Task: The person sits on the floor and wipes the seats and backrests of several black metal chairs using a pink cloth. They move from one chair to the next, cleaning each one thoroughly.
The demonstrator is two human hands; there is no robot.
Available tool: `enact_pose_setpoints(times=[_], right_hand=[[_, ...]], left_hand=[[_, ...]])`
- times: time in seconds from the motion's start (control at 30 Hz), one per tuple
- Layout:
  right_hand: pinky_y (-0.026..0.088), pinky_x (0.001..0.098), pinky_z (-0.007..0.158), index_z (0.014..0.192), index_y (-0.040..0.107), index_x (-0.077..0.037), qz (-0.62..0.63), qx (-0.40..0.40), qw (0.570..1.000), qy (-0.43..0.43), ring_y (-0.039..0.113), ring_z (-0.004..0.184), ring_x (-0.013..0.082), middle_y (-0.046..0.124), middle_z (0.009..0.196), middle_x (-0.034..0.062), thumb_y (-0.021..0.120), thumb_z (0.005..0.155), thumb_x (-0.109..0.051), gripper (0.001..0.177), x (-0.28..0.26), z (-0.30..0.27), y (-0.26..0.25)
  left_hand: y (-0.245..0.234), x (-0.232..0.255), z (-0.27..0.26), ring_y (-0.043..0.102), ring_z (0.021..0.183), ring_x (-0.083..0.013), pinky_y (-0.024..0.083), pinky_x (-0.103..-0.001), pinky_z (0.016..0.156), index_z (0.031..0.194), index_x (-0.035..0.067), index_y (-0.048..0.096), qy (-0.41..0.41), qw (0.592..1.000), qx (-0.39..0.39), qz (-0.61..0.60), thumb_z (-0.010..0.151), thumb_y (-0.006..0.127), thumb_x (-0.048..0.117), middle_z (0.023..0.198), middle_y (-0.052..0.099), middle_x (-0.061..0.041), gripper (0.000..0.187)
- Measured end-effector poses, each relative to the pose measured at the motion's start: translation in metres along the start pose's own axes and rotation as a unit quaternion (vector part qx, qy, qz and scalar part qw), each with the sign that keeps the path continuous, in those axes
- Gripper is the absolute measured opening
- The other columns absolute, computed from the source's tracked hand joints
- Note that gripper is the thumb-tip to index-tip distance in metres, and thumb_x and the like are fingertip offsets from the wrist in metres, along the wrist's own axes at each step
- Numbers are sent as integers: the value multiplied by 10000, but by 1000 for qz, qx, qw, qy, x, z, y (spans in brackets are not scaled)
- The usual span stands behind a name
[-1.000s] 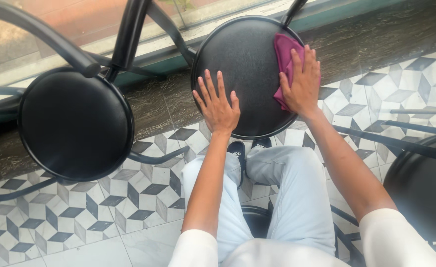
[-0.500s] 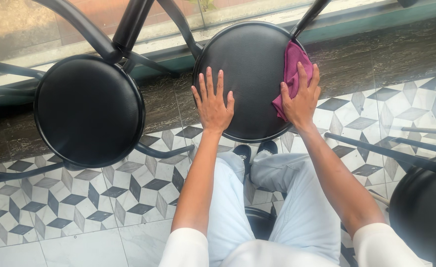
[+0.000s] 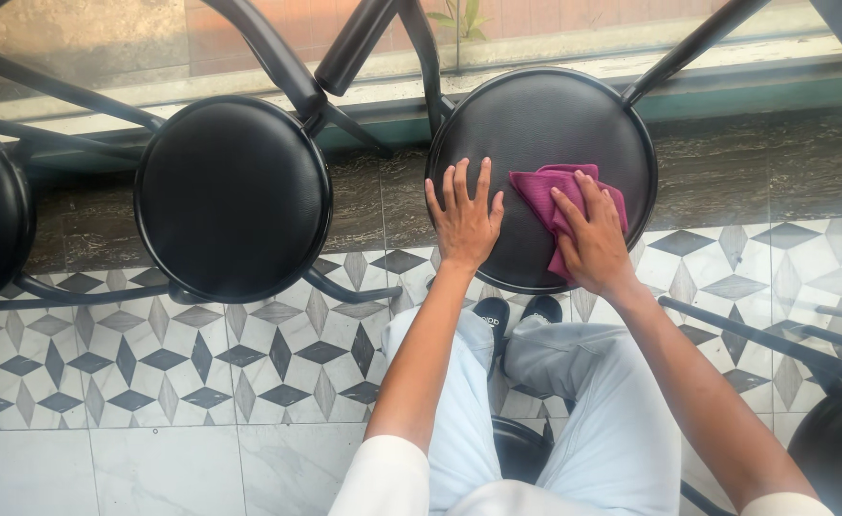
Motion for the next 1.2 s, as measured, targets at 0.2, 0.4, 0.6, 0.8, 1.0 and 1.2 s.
enact_pose_setpoints(times=[0.2, 0.4, 0.6, 0.8, 1.0, 1.2], right_hand=[[325, 424, 1239, 1520, 492, -38, 417, 105, 895, 122, 487, 1453, 296, 540, 1542, 169, 422, 1066, -10, 461, 22, 13, -40], [450, 382, 1087, 1488, 454, -26, 573, 132, 781, 210, 556, 1257, 247, 581, 1376, 161, 543, 1066, -81, 435, 37, 10, -47], [306, 516, 1203, 1433, 491, 9, 38, 171, 972, 156, 394, 1437, 406, 443, 1508, 233, 655, 915, -15, 543, 30, 9, -35], [168, 531, 1277, 1572, 378, 66, -65, 71, 995, 20, 232, 1575, 430, 300, 1674, 255, 567, 1060, -273, 642, -2, 39, 16], [145, 514, 1281, 1600, 348, 45, -77, 20, 997, -14, 195, 1583, 402, 264, 1682, 245, 530, 1016, -353, 730, 0, 29, 14], [134, 537, 1293, 1629, 318, 72, -94, 54, 994, 21, 182, 1605, 423, 254, 1718, 258, 522, 1034, -260, 711, 14, 22, 5]], left_hand=[[-6, 5, -11, 298, 1542, -303, 244, -573, 1245, 1602, 231, 378, -19, 999, 42, -19, 1059, 503, 436, 1621, 347, -98, 594], [-16, 5, -10, 296, 1533, -306, 231, -578, 1245, 1593, 234, 374, -17, 998, 57, -24, 1053, 480, 422, 1612, 351, -106, 582], [-20, 6, -5, 293, 1530, -302, 225, -576, 1247, 1590, 241, 372, -20, 998, 50, -28, 1033, 489, 436, 1603, 353, -99, 602], [-16, 6, -8, 283, 1541, -304, 211, -579, 1257, 1595, 237, 362, -25, 998, 34, -37, 1025, 489, 435, 1613, 348, -105, 617], [-9, 3, -12, 254, 1578, -297, 188, -570, 1286, 1621, 242, 345, -27, 999, 22, -34, 1054, 462, 401, 1662, 312, -90, 600], [0, -2, -13, 205, 1593, -295, 152, -591, 1298, 1553, 111, 334, -21, 996, 17, -86, 1043, 461, 438, 1678, 266, -91, 619]])
Point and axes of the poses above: each hand's wrist, its own z-axis towards the middle knuckle, its own y-axis out of the palm, x = y × z, the point moved 7 cm from there along z, towards the middle knuckle
